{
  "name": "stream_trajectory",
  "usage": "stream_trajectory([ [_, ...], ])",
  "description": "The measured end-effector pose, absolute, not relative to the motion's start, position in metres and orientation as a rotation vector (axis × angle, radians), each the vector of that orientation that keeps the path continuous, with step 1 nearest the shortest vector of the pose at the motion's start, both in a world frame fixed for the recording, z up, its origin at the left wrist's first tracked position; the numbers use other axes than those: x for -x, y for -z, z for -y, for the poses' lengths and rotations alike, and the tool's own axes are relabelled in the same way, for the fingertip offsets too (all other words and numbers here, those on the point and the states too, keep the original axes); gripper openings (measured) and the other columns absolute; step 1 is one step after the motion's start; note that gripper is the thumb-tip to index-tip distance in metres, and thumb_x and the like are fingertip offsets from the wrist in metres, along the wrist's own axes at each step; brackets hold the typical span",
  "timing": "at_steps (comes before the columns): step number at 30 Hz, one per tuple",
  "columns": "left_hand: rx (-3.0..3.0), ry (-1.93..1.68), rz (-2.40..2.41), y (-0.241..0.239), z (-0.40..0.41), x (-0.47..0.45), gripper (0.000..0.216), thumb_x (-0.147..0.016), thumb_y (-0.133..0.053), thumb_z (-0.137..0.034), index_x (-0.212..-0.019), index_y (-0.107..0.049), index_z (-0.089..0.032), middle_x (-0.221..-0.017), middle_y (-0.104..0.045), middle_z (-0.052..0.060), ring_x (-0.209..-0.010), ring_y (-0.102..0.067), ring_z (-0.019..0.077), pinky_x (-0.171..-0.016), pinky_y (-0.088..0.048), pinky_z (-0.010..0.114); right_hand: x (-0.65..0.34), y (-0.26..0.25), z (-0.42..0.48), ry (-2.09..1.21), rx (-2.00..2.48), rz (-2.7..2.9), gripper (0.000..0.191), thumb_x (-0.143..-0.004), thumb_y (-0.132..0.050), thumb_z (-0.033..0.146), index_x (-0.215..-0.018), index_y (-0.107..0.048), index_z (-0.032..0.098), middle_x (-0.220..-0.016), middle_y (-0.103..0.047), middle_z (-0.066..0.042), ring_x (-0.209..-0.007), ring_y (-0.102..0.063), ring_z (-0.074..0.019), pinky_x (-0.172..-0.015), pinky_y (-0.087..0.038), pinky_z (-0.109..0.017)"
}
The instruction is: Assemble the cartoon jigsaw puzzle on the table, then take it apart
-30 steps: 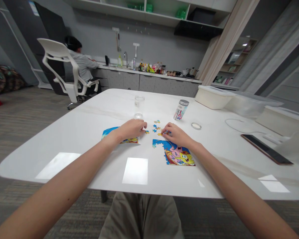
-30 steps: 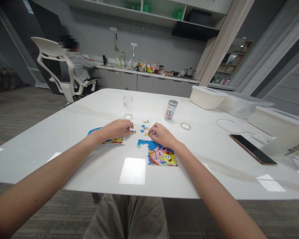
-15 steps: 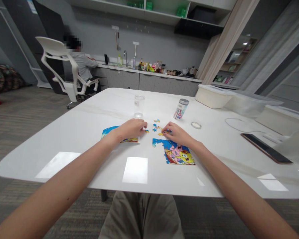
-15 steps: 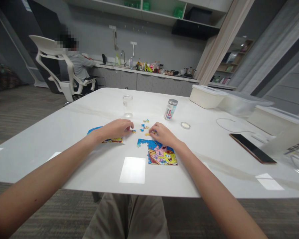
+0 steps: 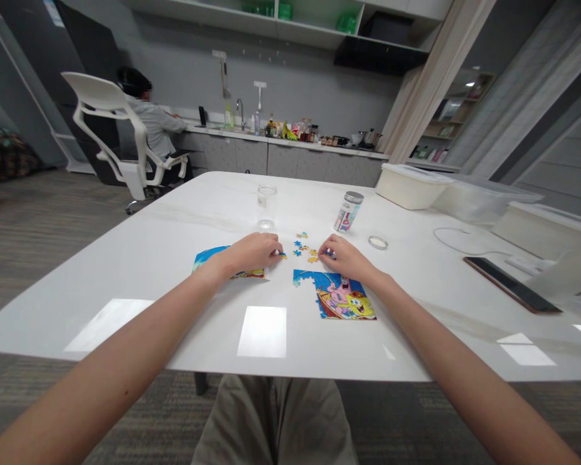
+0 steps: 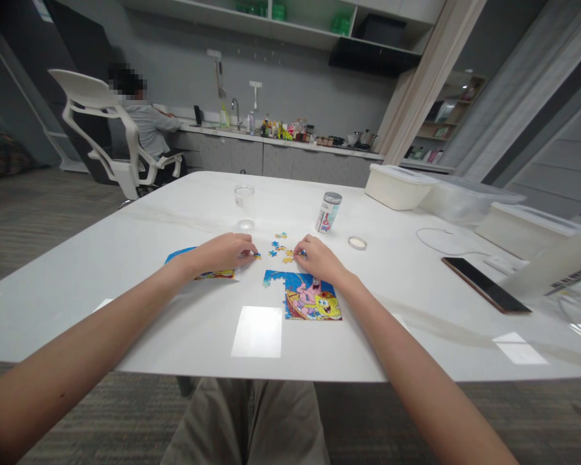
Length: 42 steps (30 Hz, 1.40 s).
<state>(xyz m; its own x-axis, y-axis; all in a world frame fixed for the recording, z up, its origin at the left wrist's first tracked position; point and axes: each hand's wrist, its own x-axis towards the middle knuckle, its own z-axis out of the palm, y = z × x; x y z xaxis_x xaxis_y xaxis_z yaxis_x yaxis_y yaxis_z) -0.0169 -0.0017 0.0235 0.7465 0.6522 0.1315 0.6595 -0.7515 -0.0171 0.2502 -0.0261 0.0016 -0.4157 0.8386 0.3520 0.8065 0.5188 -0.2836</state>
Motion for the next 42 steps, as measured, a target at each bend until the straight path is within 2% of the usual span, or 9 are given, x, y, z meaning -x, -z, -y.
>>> stream_trajectory([
  [6,2.901,0.195,1.059,-0.025,0.003,0.018,0.027,-0.089,-0.049,-0.029,-0.101,-0.071,-0.018,-0.098,-0.068,0.008,-0.083,-0.063,0.0185,-0.074,-0.043,0.027,-0.257,0.001,0.021,0.0,1.594,2.145,0.013,-0.083,-0.056,0.019,-0.084,-0.069,0.017,-0.088,-0.06,-0.007,-0.08,-0.057,-0.0186,-0.08,-0.045,-0.032],
  [12,2.913,0.166,1.065,-0.029,0.007,0.016,0.026,-0.087,-0.047,-0.018,-0.098,-0.07,-0.017,-0.099,-0.068,0.007,-0.085,-0.063,0.0171,-0.075,-0.043,0.026,-0.257,0.002,0.02,-0.048,1.726,2.103,0.016,-0.086,-0.054,0.022,-0.087,-0.069,0.016,-0.091,-0.063,-0.009,-0.078,-0.059,-0.0182,-0.077,-0.045,-0.031],
  [20,2.904,0.14,1.051,-0.031,0.008,0.017,0.026,-0.089,-0.043,-0.015,-0.097,-0.067,-0.017,-0.097,-0.067,0.007,-0.082,-0.061,0.0167,-0.072,-0.041,0.026,-0.26,0.003,0.019,-0.002,1.785,2.077,0.016,-0.086,-0.054,0.022,-0.086,-0.069,0.017,-0.088,-0.064,-0.008,-0.077,-0.059,-0.0178,-0.074,-0.045,-0.029],
  [24,2.907,0.14,1.042,-0.031,0.008,0.016,0.025,-0.09,-0.042,-0.015,-0.095,-0.066,-0.017,-0.095,-0.067,0.007,-0.082,-0.061,0.0168,-0.071,-0.04,0.026,-0.261,0.005,0.017,-0.065,1.736,2.11,0.017,-0.087,-0.053,0.023,-0.09,-0.068,0.016,-0.091,-0.063,-0.009,-0.08,-0.06,-0.0192,-0.08,-0.047,-0.032],
  [29,2.88,0.16,1.062,-0.031,0.009,0.014,0.022,-0.09,-0.044,-0.016,-0.096,-0.065,-0.017,-0.096,-0.067,0.007,-0.081,-0.061,0.0177,-0.07,-0.04,0.027,-0.255,0.004,0.02,-0.076,1.43,2.212,0.023,-0.093,-0.047,0.028,-0.105,-0.064,0.018,-0.109,-0.06,-0.01,-0.105,-0.059,-0.0221,-0.098,-0.043,-0.037],
  [32,2.784,0.175,1.079,-0.036,0.006,0.021,0.025,-0.092,-0.041,-0.018,-0.095,-0.065,-0.016,-0.097,-0.067,0.01,-0.083,-0.062,0.0203,-0.072,-0.04,0.03,-0.251,0.0,0.018,-0.075,1.367,2.288,0.027,-0.095,-0.044,0.027,-0.114,-0.061,0.017,-0.117,-0.059,-0.011,-0.113,-0.057,-0.0228,-0.103,-0.041,-0.04],
  [35,2.658,0.158,1.17,-0.047,0.0,0.038,0.032,-0.095,-0.037,-0.025,-0.091,-0.066,-0.013,-0.092,-0.068,0.013,-0.081,-0.062,0.0224,-0.071,-0.04,0.032,-0.249,-0.003,0.011,-0.052,1.394,2.405,0.03,-0.094,-0.045,0.022,-0.12,-0.059,0.015,-0.123,-0.059,-0.013,-0.115,-0.058,-0.0231,-0.104,-0.042,-0.04],
  [38,2.661,-0.002,1.366,-0.06,-0.005,0.061,0.05,-0.096,-0.034,-0.046,-0.073,-0.066,-0.016,-0.073,-0.067,0.012,-0.068,-0.06,0.0219,-0.062,-0.037,0.032,-0.245,-0.005,-0.003,-0.023,1.438,2.535,0.035,-0.09,-0.047,0.014,-0.123,-0.06,0.014,-0.132,-0.057,-0.014,-0.12,-0.057,-0.0241,-0.105,-0.042,-0.04],
  [42,2.716,-0.104,1.522,-0.067,-0.013,0.085,0.061,-0.081,-0.044,-0.071,-0.059,-0.063,-0.018,-0.06,-0.063,0.01,-0.057,-0.055,0.02,-0.055,-0.034,0.031,-0.236,-0.008,-0.024,0.004,1.479,2.564,0.041,-0.085,-0.05,0.005,-0.123,-0.061,0.014,-0.139,-0.053,-0.016,-0.126,-0.054,-0.0249,-0.107,-0.041,-0.041],
])
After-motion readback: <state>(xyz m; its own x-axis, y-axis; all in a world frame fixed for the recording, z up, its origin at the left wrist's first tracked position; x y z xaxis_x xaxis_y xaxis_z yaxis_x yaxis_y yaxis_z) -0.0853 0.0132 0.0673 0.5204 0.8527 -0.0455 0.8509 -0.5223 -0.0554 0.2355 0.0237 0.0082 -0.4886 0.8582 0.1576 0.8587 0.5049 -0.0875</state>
